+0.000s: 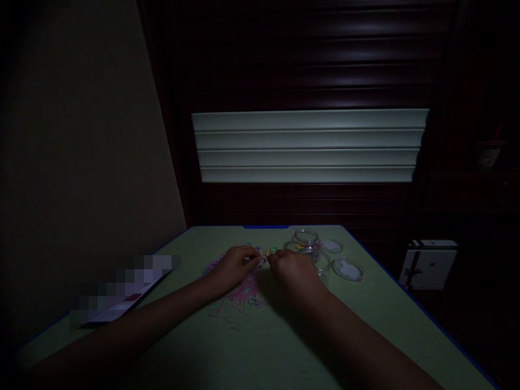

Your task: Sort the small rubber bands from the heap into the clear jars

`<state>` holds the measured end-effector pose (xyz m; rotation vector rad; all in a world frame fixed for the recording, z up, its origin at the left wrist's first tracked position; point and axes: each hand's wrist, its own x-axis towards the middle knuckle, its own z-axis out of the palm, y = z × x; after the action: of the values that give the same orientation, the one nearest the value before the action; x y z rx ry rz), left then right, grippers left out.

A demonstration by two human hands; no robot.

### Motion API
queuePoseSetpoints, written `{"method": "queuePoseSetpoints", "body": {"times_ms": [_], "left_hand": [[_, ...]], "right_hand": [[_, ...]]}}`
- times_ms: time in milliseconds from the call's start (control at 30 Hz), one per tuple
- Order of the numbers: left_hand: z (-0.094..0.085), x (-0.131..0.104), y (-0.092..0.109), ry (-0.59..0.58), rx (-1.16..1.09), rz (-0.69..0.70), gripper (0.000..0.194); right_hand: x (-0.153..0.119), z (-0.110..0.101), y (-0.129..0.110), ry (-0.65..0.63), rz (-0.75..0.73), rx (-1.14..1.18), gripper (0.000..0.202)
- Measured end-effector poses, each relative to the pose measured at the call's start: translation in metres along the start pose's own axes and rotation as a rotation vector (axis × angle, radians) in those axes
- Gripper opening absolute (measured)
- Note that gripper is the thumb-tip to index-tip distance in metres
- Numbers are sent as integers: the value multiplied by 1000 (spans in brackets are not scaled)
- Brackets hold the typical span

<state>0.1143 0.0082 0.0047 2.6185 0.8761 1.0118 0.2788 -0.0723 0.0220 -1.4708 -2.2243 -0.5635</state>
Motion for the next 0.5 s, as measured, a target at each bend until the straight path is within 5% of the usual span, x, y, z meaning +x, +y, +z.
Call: {"method": "queuePoseSetpoints", "body": {"times_ms": [500], "left_hand": [[-2,0,5,54,-46,30,15]], "right_hand": [[0,0,1,-39,21,3,17]]}}
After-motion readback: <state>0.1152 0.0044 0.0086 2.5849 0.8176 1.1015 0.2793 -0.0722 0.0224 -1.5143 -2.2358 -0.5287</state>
